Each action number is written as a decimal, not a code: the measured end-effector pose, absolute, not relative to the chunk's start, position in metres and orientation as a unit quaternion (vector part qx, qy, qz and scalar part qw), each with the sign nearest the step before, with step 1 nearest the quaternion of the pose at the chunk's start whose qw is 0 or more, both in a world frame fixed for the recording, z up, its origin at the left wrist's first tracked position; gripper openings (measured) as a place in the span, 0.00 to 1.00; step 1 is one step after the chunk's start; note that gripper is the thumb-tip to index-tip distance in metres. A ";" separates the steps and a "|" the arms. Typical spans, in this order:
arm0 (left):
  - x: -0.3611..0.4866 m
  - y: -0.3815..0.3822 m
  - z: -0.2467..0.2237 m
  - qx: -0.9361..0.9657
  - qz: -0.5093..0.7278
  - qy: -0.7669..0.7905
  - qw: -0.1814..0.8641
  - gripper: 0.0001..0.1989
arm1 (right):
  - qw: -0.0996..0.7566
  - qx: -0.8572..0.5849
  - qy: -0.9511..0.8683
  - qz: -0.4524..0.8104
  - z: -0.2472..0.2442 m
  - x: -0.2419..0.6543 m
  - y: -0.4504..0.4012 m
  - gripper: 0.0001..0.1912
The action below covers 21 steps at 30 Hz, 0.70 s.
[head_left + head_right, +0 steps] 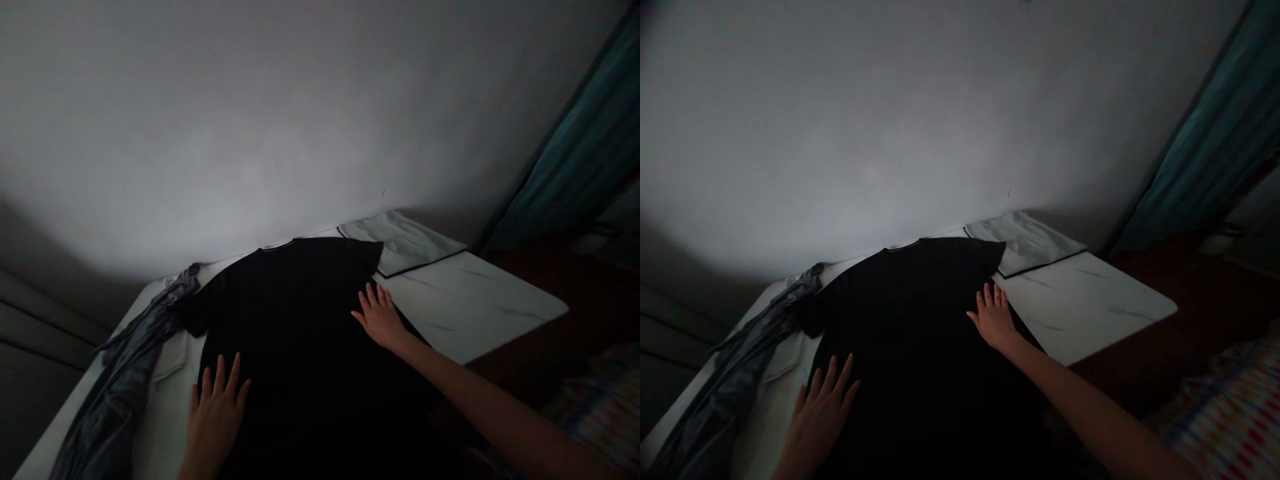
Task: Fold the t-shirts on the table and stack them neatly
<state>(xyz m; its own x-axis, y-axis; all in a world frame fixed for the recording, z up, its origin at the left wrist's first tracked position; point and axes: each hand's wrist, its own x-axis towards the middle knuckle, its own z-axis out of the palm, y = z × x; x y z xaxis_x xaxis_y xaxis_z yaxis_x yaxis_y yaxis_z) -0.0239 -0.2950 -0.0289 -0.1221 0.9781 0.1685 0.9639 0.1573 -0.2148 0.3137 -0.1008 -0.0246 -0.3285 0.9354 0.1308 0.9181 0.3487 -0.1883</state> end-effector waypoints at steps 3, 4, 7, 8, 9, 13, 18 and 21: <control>0.033 -0.284 -0.026 -0.651 -0.003 -0.750 0.113 0.26 | 0.119 -0.485 -0.863 0.083 -0.023 0.265 -0.148 0.28; 0.053 -0.277 -0.026 -0.665 -0.020 -0.740 0.102 0.26 | 0.124 -0.448 -0.880 0.100 -0.023 0.247 -0.163 0.27; 0.094 -0.263 -0.027 -0.701 -0.059 -0.707 0.070 0.28 | 0.134 -0.384 -0.903 0.136 -0.025 0.210 -0.196 0.26; 0.098 -0.263 -0.027 -0.703 -0.064 -0.705 0.068 0.28 | 0.139 -0.383 -0.902 0.139 -0.026 0.207 -0.202 0.26; 0.096 -0.266 -0.028 -0.702 -0.066 -0.706 0.071 0.27 | 0.144 -0.390 -0.899 0.138 -0.026 0.210 -0.205 0.26; 0.050 -0.301 -0.035 -0.687 -0.060 -0.719 0.090 0.26 | 0.142 -0.431 -0.884 0.109 -0.027 0.259 -0.202 0.30; -0.024 -0.360 -0.047 -0.661 -0.061 -0.739 0.113 0.27 | 0.142 -0.513 -0.846 0.047 -0.040 0.345 -0.195 0.30; -0.046 -0.384 -0.052 -0.650 -0.062 -0.751 0.100 0.28 | 0.157 -0.537 -0.829 0.011 -0.053 0.381 -0.195 0.30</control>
